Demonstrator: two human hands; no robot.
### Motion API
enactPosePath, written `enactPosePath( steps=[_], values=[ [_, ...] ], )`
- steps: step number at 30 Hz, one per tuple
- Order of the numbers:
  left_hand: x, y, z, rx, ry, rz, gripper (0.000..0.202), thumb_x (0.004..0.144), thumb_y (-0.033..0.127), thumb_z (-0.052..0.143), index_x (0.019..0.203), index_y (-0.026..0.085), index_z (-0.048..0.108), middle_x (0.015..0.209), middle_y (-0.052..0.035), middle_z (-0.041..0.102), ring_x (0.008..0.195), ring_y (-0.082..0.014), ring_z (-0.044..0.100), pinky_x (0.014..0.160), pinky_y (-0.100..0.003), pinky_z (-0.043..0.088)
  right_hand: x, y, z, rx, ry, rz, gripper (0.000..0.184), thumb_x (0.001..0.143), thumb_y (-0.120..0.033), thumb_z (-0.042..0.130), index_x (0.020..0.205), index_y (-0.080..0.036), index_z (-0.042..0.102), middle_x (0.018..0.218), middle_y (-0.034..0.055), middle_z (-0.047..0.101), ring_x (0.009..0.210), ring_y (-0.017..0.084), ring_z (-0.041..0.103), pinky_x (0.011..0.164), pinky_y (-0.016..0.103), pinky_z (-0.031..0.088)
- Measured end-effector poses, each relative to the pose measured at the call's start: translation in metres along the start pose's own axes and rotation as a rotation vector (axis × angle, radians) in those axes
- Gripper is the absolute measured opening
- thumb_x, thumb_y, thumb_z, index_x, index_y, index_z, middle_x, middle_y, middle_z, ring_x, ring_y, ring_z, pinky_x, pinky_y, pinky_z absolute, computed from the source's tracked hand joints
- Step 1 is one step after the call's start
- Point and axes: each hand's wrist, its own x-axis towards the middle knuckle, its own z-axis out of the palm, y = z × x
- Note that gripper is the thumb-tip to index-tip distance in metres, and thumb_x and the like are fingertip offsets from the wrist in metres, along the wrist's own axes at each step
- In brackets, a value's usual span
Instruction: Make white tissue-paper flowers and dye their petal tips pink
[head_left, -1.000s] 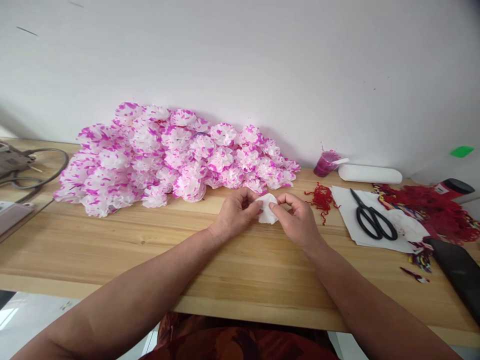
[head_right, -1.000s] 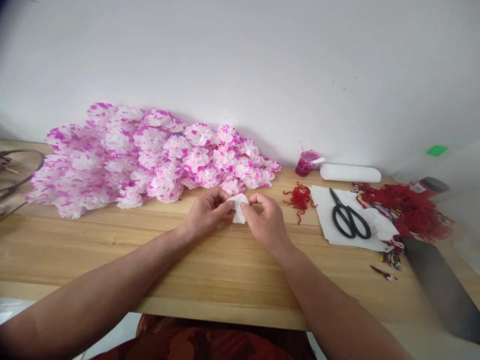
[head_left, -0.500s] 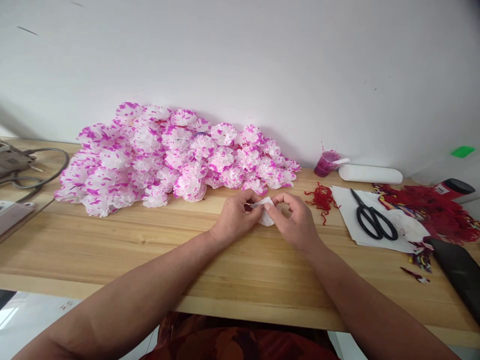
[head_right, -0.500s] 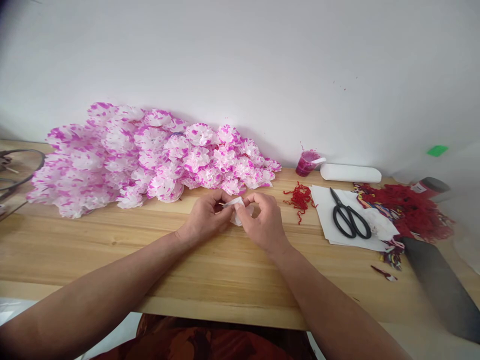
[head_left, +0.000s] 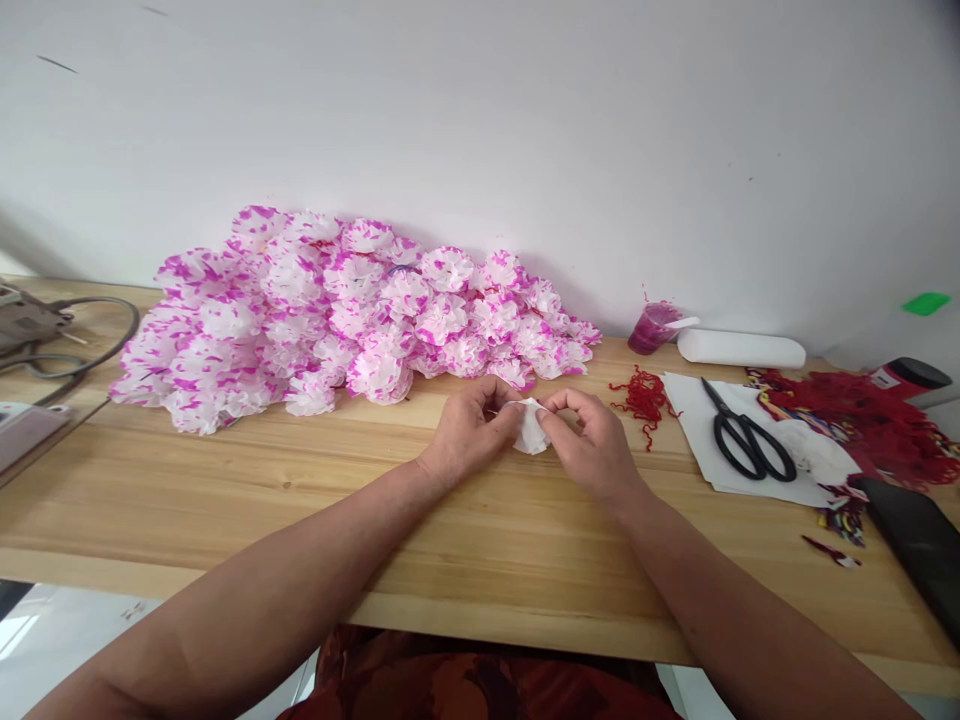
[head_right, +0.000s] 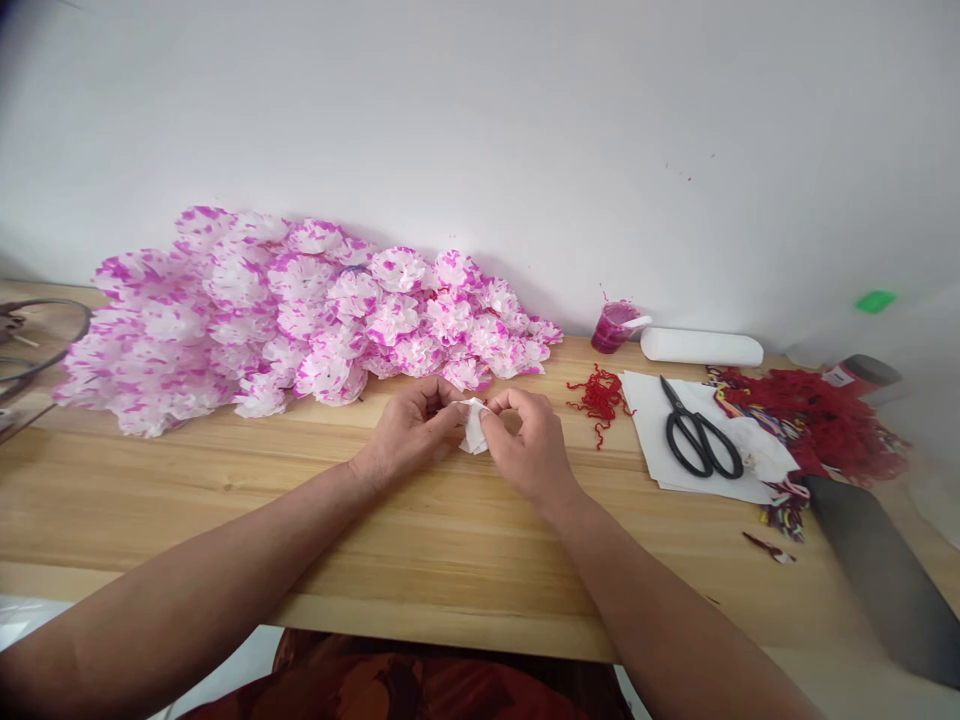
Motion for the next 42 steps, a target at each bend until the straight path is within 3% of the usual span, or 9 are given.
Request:
enactPosePath(
  steps=[6, 11, 15, 20, 23, 26, 34, 42],
  values=[
    [-0.004, 0.001, -0.001, 0.219, -0.037, 0.100, 0.010, 0.085, 0.028, 0.063, 0.082, 0.018, 0.062, 0.077, -0.0008, 0.067, 0.067, -0.0128, 0.062, 0.060, -0.022, 0.049, 0.001, 0.000, 0.000, -0.108, 0.059, -0.067, 0.009, 0.080, -0.031, 0.061, 0.075, -0.023, 0.061, 0.086, 0.0034, 0.071, 0.093, 0.026, 0.060, 0.088, 0.040, 0.041],
    [-0.005, 0.002, 0.000, 0.266, -0.019, 0.132, 0.010, 0.084, 0.027, 0.064, 0.082, 0.018, 0.062, 0.078, -0.0009, 0.069, 0.068, -0.0130, 0.064, 0.060, -0.023, 0.048, 0.001, 0.000, -0.004, -0.101, 0.045, -0.034, 0.018, 0.082, -0.031, 0.059, 0.067, -0.022, 0.057, 0.077, 0.0030, 0.068, 0.084, 0.024, 0.060, 0.079, 0.037, 0.042],
    [-0.002, 0.003, -0.002, 0.177, -0.022, 0.088, 0.017, 0.085, 0.032, 0.065, 0.078, 0.017, 0.060, 0.073, 0.0000, 0.065, 0.064, -0.0114, 0.059, 0.058, -0.022, 0.045, 0.002, 0.001, -0.010, 0.059, -0.040, 0.018, 0.030, 0.088, -0.037, 0.056, 0.062, -0.021, 0.054, 0.067, 0.0014, 0.061, 0.073, 0.019, 0.057, 0.067, 0.032, 0.042],
    [0.003, 0.002, -0.006, -0.144, -0.124, -0.019, 0.027, 0.083, 0.041, 0.070, 0.086, 0.016, 0.060, 0.074, -0.0003, 0.065, 0.062, -0.0105, 0.058, 0.057, -0.022, 0.045, 0.008, 0.006, -0.016, 0.399, -0.078, 0.040, 0.013, 0.086, -0.034, 0.063, 0.086, -0.021, 0.066, 0.084, 0.0009, 0.066, 0.081, 0.017, 0.060, 0.074, 0.030, 0.046],
    [0.005, 0.002, -0.007, -0.266, -0.193, -0.036, 0.031, 0.081, 0.042, 0.074, 0.087, 0.014, 0.062, 0.075, -0.0008, 0.067, 0.064, -0.0102, 0.059, 0.061, -0.022, 0.047, 0.009, 0.005, -0.016, 0.602, -0.275, 0.169, 0.019, 0.080, -0.032, 0.069, 0.097, -0.022, 0.066, 0.088, 0.0008, 0.066, 0.076, 0.016, 0.060, 0.069, 0.030, 0.048],
    [0.006, 0.002, -0.006, -0.294, -0.230, -0.039, 0.033, 0.079, 0.043, 0.077, 0.085, 0.014, 0.062, 0.072, -0.0002, 0.065, 0.060, -0.0095, 0.057, 0.059, -0.022, 0.045, 0.007, 0.002, -0.015, 0.688, -0.440, 0.246, 0.023, 0.077, -0.032, 0.073, 0.094, -0.021, 0.064, 0.080, -0.0003, 0.065, 0.068, 0.014, 0.057, 0.062, 0.028, 0.046],
    [0.007, 0.000, -0.009, -0.314, -0.255, -0.056, 0.037, 0.077, 0.046, 0.078, 0.085, 0.014, 0.061, 0.072, -0.0002, 0.064, 0.059, -0.0081, 0.055, 0.056, -0.021, 0.043, 0.006, 0.003, -0.017, 0.697, -0.371, 0.222, 0.023, 0.076, -0.030, 0.077, 0.079, -0.020, 0.056, 0.067, -0.0038, 0.058, 0.060, 0.010, 0.051, 0.056, 0.024, 0.041],
    [0.007, -0.001, -0.010, -0.261, -0.264, -0.022, 0.035, 0.080, 0.046, 0.076, 0.087, 0.014, 0.061, 0.073, -0.0011, 0.064, 0.059, -0.0088, 0.055, 0.055, -0.021, 0.043, 0.006, 0.002, -0.018, 0.791, -0.441, 0.261, 0.026, 0.076, -0.028, 0.078, 0.093, -0.021, 0.060, 0.077, -0.0019, 0.063, 0.066, 0.011, 0.057, 0.060, 0.024, 0.046]
  ],
)
